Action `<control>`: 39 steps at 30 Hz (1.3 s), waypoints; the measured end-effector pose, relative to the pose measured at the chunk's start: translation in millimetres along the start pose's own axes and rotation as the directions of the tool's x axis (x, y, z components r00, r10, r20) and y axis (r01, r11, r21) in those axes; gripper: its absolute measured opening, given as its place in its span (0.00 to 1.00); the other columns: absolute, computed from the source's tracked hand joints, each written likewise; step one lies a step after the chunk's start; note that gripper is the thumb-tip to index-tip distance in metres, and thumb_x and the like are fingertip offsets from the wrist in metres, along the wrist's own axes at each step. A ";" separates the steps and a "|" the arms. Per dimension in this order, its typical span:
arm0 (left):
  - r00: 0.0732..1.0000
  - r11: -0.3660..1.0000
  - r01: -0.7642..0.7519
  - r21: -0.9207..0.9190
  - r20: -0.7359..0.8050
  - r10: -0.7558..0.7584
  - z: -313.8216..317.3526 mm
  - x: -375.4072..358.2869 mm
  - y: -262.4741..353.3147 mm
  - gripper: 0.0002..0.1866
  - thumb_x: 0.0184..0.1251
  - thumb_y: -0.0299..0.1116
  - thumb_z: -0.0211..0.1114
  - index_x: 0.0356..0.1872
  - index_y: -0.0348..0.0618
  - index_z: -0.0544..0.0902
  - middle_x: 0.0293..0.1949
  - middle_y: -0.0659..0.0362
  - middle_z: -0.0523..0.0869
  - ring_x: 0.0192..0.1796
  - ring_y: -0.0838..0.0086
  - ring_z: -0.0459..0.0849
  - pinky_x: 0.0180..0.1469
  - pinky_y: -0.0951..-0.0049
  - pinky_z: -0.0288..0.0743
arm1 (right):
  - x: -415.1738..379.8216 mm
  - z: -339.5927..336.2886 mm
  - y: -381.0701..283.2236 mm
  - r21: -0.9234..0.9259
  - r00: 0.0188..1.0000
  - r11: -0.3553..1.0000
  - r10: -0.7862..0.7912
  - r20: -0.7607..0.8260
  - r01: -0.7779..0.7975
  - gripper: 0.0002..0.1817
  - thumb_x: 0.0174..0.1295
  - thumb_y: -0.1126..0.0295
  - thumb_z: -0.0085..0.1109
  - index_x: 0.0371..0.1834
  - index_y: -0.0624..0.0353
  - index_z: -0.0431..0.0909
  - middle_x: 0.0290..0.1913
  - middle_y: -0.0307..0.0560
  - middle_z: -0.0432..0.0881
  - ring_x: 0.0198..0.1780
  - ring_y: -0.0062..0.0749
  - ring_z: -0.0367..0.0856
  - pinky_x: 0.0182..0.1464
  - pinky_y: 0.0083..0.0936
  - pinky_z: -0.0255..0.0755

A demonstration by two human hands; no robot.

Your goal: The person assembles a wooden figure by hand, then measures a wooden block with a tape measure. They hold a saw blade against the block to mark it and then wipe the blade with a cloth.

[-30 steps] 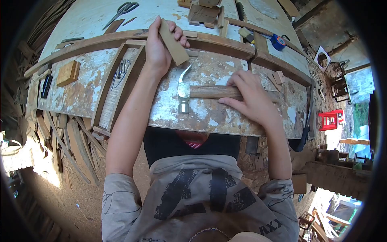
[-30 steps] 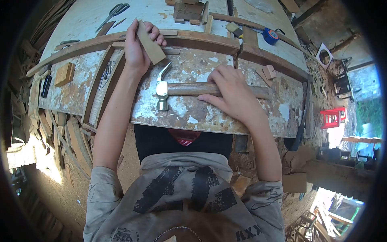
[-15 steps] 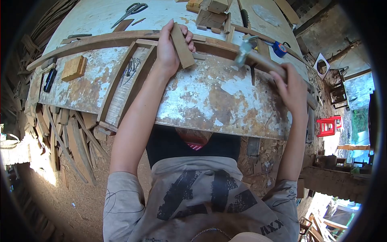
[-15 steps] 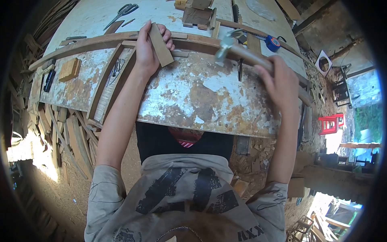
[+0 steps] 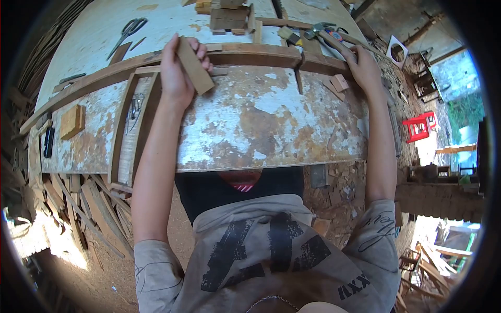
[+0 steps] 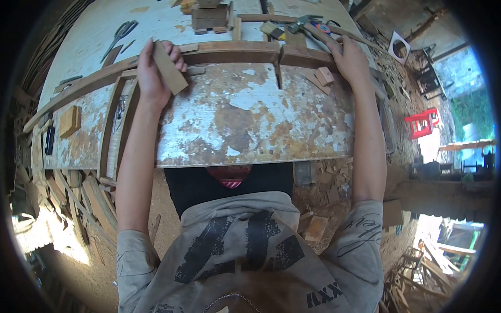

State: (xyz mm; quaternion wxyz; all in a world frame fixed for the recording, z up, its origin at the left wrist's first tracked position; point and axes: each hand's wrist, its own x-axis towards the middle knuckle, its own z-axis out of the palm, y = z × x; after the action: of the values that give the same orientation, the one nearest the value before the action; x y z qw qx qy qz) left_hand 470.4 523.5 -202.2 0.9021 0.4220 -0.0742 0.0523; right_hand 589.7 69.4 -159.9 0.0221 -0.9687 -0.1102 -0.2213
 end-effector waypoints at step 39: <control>0.995 0.995 0.092 0.031 0.037 -0.093 14.9 -1.5 -1.8 0.22 0.84 0.53 0.42 0.36 0.46 0.70 0.29 0.60 0.75 0.29 0.71 0.78 0.38 0.65 0.76 | 141.9 116.5 89.9 0.479 0.910 0.870 -0.098 0.402 -0.118 0.35 0.56 0.52 0.77 0.66 0.57 0.82 0.61 0.58 0.86 0.61 0.45 0.84 0.66 0.36 0.75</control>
State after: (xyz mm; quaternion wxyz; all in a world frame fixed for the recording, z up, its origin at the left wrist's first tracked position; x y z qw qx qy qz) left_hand 467.9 510.7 -194.4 0.8957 0.4389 -0.0712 0.0032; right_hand 783.7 21.3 -202.8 0.2455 -0.9558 -0.1600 0.0245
